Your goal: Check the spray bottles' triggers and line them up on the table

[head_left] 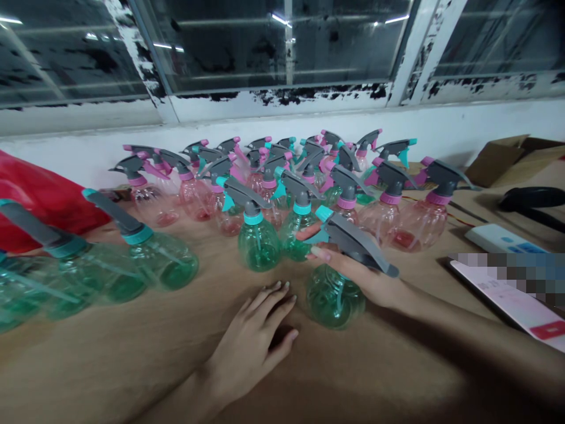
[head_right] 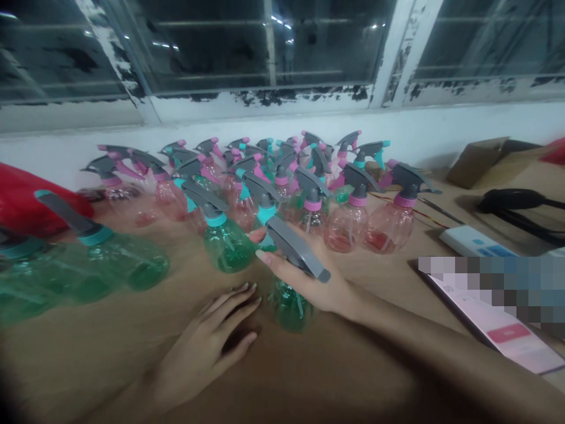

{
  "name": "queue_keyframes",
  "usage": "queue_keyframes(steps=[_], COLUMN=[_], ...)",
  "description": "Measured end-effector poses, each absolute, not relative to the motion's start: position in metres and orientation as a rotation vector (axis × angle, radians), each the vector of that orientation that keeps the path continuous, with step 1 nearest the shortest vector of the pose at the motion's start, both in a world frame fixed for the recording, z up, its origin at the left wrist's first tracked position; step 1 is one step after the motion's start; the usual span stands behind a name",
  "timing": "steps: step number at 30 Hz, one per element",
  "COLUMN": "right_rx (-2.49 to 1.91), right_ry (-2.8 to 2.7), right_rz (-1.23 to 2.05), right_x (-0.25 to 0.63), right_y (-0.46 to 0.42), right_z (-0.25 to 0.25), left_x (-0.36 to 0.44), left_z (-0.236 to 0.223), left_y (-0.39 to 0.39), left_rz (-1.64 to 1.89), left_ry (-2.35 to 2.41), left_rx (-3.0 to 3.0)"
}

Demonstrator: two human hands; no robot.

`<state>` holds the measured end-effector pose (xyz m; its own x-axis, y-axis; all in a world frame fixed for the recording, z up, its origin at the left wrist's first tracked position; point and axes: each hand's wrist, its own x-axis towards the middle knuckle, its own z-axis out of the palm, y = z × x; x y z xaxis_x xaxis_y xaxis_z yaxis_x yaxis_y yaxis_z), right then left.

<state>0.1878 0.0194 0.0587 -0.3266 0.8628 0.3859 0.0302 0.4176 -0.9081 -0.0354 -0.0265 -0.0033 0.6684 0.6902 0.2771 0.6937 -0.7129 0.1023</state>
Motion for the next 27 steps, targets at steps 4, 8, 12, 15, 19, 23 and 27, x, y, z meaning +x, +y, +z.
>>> queue_keyframes(steps=[4, 8, 12, 15, 19, 23, 27], right_rx=[-0.797, -0.819, -0.808, -0.802, -0.789, -0.796, -0.800], right_ry=[-1.710, -1.703, -1.681, -1.684, -1.673, -1.687, -1.692], right_rz=[1.039, 1.038, 1.073, 1.066, 1.039, 1.022, 1.038], right_x=[0.1885, 0.1883, 0.1880, 0.1881, 0.1876, 0.1876, 0.1880], right_y=[0.0197, 0.0195, 0.0185, 0.0184, 0.0191, 0.0188, 0.0179], right_z=[0.0567, 0.0570, 0.0575, 0.0570, 0.0582, 0.0600, 0.0604], left_x=[-0.0348, -0.0347, -0.0349, -0.0349, -0.0349, -0.0351, -0.0346], left_z=[-0.0026, -0.0009, -0.0010, -0.0015, -0.0016, -0.0017, -0.0014], left_y=[-0.0261, -0.0265, -0.0271, -0.0269, -0.0264, -0.0269, -0.0273], left_rz=[-0.468, -0.465, -0.461, -0.462, -0.475, -0.487, -0.483], left_ry=[-1.199, -1.190, -1.188, -1.192, -1.186, -1.199, -1.194], left_rx=[-2.856, -2.857, -2.859, -2.855, -2.855, -2.861, -2.872])
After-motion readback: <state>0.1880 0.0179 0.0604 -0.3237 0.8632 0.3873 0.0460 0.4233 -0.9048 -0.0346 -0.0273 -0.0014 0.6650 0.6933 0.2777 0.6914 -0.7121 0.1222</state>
